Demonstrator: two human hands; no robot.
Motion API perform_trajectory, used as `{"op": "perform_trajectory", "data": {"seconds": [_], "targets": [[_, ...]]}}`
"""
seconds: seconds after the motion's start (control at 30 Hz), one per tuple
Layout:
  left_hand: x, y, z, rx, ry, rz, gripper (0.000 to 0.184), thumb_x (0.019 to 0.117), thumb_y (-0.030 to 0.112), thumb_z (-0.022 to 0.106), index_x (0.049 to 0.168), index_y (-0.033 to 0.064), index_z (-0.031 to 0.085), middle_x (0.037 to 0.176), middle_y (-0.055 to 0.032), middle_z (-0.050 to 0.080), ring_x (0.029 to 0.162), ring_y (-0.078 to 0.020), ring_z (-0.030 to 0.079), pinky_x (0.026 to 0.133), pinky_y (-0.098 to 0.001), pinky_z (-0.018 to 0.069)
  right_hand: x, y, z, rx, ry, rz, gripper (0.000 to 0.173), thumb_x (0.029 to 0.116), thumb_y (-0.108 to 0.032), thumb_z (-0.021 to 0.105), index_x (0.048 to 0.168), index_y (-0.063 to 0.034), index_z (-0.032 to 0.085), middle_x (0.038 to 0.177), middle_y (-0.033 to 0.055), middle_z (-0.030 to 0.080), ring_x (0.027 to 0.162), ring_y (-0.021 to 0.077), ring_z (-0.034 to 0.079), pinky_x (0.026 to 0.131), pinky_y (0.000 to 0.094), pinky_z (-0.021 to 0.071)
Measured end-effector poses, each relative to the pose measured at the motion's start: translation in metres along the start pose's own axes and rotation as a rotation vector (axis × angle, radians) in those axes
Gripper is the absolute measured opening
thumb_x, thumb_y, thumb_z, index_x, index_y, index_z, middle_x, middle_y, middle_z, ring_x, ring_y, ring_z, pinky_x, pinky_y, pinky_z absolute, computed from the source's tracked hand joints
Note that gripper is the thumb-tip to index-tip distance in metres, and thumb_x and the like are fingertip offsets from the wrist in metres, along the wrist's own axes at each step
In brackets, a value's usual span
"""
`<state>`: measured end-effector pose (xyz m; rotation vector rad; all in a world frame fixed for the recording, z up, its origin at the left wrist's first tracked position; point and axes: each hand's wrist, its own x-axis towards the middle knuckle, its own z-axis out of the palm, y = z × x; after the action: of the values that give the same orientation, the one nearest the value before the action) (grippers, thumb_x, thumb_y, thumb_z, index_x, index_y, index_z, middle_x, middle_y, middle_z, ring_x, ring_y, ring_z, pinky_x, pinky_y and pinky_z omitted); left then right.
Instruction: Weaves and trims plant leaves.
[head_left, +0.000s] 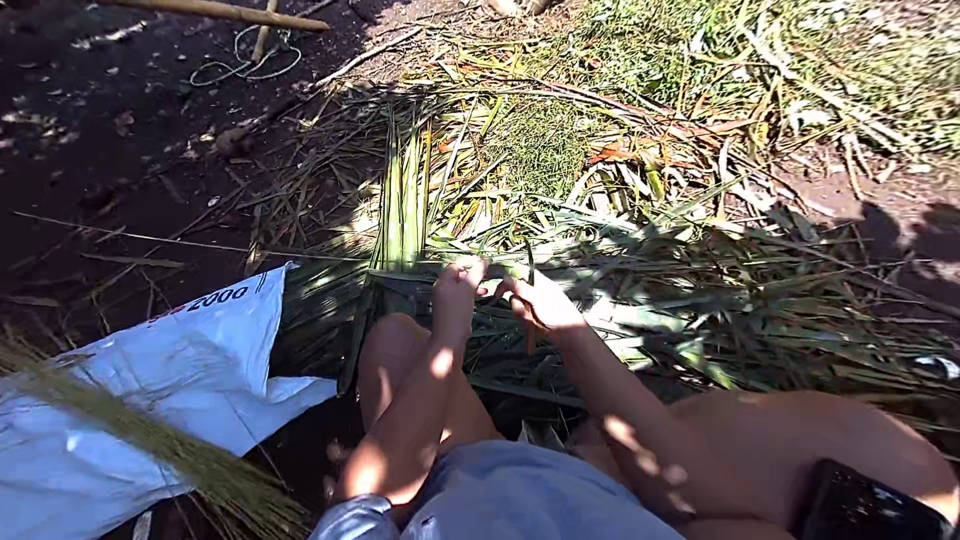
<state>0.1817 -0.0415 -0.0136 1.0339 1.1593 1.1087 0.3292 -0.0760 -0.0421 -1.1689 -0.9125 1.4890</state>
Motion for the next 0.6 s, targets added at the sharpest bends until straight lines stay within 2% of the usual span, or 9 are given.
{"op": "perform_trajectory", "data": {"seconds": [0.13, 0.23, 0.27, 0.37, 0.43, 0.47, 0.5, 0.53, 0.6], "targets": [[0.001, -0.002, -0.017, -0.096, -0.049, 0.111, 0.025, 0.1043, 0.008, 0.054, 0.127, 0.0002, 0.062, 0.11, -0.0101, 0.073, 0.09, -0.0148, 0.071, 0.078, -0.0302, 0.0577, 0.001, -0.001, -0.029, 0.253, 0.039, 0.064, 0.016, 0.1081, -0.011, 0.042, 0.102, -0.0057, 0.056, 0.069, -0.0006, 0.061, 0.042, -0.0002, 0.043, 0.039, 0.0136, 0.0381], [0.0, 0.012, -0.037, -0.063, -0.054, 0.144, 0.018, 0.1047, 0.003, 0.05, 0.114, -0.0007, 0.065, 0.103, -0.0077, 0.075, 0.087, -0.0151, 0.073, 0.078, -0.0316, 0.0606, 0.008, -0.009, -0.051, 0.353, 0.111, 0.171, 0.031, 0.1097, -0.021, 0.035, 0.089, -0.0119, 0.056, 0.061, -0.0047, 0.054, 0.042, 0.0005, 0.042, 0.038, 0.0145, 0.0353], [0.0, 0.014, -0.044, -0.005, -0.07, 0.168, 0.018, 0.103, 0.001, 0.052, 0.111, -0.0018, 0.069, 0.103, -0.0082, 0.075, 0.088, -0.0154, 0.073, 0.08, -0.0322, 0.0611, 0.01, -0.009, -0.054, 0.353, 0.146, 0.178, 0.034, 0.1105, -0.026, 0.035, 0.089, -0.0127, 0.057, 0.059, -0.0059, 0.051, 0.042, 0.0011, 0.041, 0.039, 0.0152, 0.0347], [0.002, 0.01, -0.05, 0.143, 0.019, 0.233, 0.015, 0.0986, 0.001, 0.062, 0.104, -0.0015, 0.075, 0.103, -0.0091, 0.076, 0.09, -0.0167, 0.074, 0.084, -0.0325, 0.0609, 0.015, -0.004, -0.051, 0.03, 0.267, 0.161, 0.027, 0.1128, -0.034, 0.037, 0.113, -0.0113, 0.052, 0.064, -0.0041, 0.041, 0.044, 0.0057, 0.039, 0.042, 0.0205, 0.0401], [-0.001, 0.005, -0.045, 0.148, 0.088, 0.27, 0.015, 0.0987, 0.0, 0.061, 0.105, -0.0033, 0.074, 0.103, -0.0081, 0.076, 0.089, -0.014, 0.073, 0.084, -0.0304, 0.0598, 0.012, -0.001, -0.034, -0.387, 0.346, 0.12, 0.041, 0.1139, -0.035, 0.032, 0.127, -0.004, 0.055, 0.078, 0.0077, 0.053, 0.058, 0.0159, 0.051, 0.056, 0.0318, 0.0485], [-0.002, 0.001, -0.043, 0.148, 0.094, 0.302, 0.015, 0.0993, 0.0, 0.06, 0.106, -0.0041, 0.073, 0.103, -0.0073, 0.075, 0.09, -0.0121, 0.072, 0.084, -0.0296, 0.0598, 0.008, -0.001, -0.021, -0.56, 0.344, 0.066, 0.043, 0.114, -0.032, 0.033, 0.13, -0.0014, 0.059, 0.092, 0.0151, 0.063, 0.074, 0.0241, 0.062, 0.071, 0.0418, 0.054], [-0.004, -0.005, -0.041, 0.152, 0.082, 0.333, 0.017, 0.1004, 0.002, 0.059, 0.108, -0.0042, 0.072, 0.103, -0.0061, 0.076, 0.09, -0.0107, 0.072, 0.085, -0.029, 0.0595, 0.003, -0.005, -0.006, -0.699, 0.293, 0.01, 0.042, 0.1136, -0.026, 0.034, 0.133, 0.0014, 0.06, 0.11, 0.0223, 0.067, 0.097, 0.0339, 0.067, 0.09, 0.0523, 0.0532], [-0.006, -0.009, -0.039, 0.155, 0.061, 0.369, 0.018, 0.1007, 0.002, 0.058, 0.109, -0.0043, 0.072, 0.103, -0.0048, 0.075, 0.09, -0.0095, 0.072, 0.086, -0.0287, 0.0596, -0.002, -0.009, 0.009, -0.835, 0.224, -0.034, 0.039, 0.1125, -0.021, 0.036, 0.134, 0.0035, 0.058, 0.12, 0.0259, 0.066, 0.109, 0.04, 0.066, 0.097, 0.0575, 0.0504], [-0.015, -0.013, -0.031, 0.134, 0.033, 0.398, 0.019, 0.1006, 0.001, 0.057, 0.111, -0.0063, 0.07, 0.102, -0.0048, 0.075, 0.09, -0.009, 0.072, 0.086, -0.0288, 0.0599, -0.007, -0.009, 0.031, -0.985, 0.174, -0.008, 0.038, 0.1127, -0.026, 0.037, 0.13, 0.0008, 0.058, 0.118, 0.0255, 0.067, 0.111, 0.0419, 0.066, 0.095, 0.0593, 0.0512]]}}
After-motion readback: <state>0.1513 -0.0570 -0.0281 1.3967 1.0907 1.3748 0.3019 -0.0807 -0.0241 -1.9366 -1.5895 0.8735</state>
